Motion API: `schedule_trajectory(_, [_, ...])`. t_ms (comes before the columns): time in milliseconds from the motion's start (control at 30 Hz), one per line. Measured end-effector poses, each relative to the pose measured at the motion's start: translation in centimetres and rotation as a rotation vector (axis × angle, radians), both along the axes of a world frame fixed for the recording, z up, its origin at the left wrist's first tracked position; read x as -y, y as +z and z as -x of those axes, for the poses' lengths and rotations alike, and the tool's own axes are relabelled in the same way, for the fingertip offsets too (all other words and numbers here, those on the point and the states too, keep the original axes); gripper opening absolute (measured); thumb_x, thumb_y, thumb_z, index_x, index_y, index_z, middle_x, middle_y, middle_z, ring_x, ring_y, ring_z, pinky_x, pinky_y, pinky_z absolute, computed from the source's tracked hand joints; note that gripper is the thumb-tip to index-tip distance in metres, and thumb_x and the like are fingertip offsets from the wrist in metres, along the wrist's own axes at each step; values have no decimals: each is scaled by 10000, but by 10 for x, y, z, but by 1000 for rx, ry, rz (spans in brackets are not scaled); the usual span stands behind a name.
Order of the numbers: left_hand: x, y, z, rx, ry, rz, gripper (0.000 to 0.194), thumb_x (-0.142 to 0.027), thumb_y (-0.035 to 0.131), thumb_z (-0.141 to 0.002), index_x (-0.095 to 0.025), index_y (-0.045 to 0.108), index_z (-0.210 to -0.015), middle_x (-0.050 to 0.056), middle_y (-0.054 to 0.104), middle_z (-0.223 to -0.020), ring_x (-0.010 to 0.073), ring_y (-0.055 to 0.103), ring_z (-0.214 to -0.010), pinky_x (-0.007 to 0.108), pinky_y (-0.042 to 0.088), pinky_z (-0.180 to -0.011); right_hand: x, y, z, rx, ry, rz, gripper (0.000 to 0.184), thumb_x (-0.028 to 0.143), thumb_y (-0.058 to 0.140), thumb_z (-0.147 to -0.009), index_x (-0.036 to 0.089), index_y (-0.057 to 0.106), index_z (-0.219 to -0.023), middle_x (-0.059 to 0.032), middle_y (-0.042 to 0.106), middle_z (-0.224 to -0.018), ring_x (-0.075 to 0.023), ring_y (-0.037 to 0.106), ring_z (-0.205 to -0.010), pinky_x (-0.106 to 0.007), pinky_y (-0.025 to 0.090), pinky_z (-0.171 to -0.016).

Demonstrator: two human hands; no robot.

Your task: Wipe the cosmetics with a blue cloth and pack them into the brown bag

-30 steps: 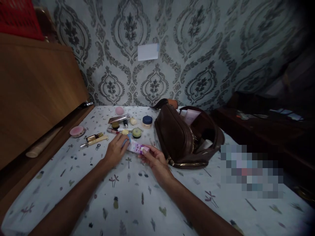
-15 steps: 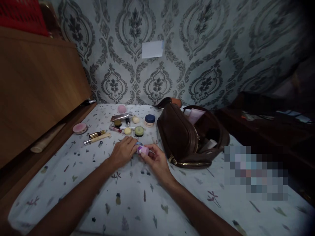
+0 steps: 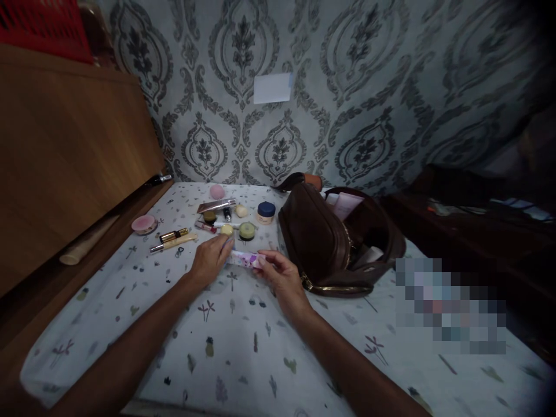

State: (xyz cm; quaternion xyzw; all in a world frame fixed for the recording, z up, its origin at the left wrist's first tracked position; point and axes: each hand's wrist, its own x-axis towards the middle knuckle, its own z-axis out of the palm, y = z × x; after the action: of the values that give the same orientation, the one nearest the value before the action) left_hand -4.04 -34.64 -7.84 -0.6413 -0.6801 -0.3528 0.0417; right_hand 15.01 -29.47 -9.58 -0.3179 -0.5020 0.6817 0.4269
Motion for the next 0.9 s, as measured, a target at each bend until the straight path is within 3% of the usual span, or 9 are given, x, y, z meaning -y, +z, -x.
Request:
schedule_trajectory(233, [6,17,5,23,89,-48,378,-409,341,-1000,-214,542,-747,12,576,-699,165,519,-669,282,359,-660,2,3,-3,88,57,-260,285,366,791,-702,210,746,-936,-50,686,-954,-187,626,-832,-310,512,-760])
schedule_trajectory(367, [10,19,-15,-59,-75,-64,383,-383,323,-1018,-206,594,-814,52,645,-807,190,564,-792,309,421,-758,6,4,-5,143,87,-494,204,292,729,-761,239,766,-955,-54,649,-965,-199,618,-887,-331,522,-805])
schedule_trajectory(500, [9,7,-32,-140,-264,-4,364,-350,306,-1031,-203,629,-949,66,683,-866,211,590,-843,352,437,-804,7,1,-5,204,111,-635,103,248,690,-796,246,771,-860,-51,639,-931,-194,612,-844,-344,516,-804])
schedule_trajectory(700, [2,0,-10,-112,-231,196,387,-385,328,-1016,-220,560,-755,30,617,-728,205,583,-747,312,405,-716,5,1,-6,190,104,-622,120,278,692,-824,243,770,-908,-64,659,-1018,-202,632,-928,-349,519,-828])
schedule_trajectory(800, [1,2,1,-53,-180,217,395,-397,339,-1003,-226,549,-716,22,609,-688,196,573,-683,291,375,-658,5,3,-6,171,75,-572,135,290,702,-812,235,750,-926,-64,670,-1032,-209,631,-972,-348,522,-845])
schedule_trajectory(900, [2,4,1,-28,-117,193,435,-422,321,-999,-226,530,-672,18,578,-621,189,541,-613,286,338,-619,5,3,-5,144,55,-435,273,308,736,-770,223,700,-1027,-63,675,-1047,-204,640,-949,-333,540,-813])
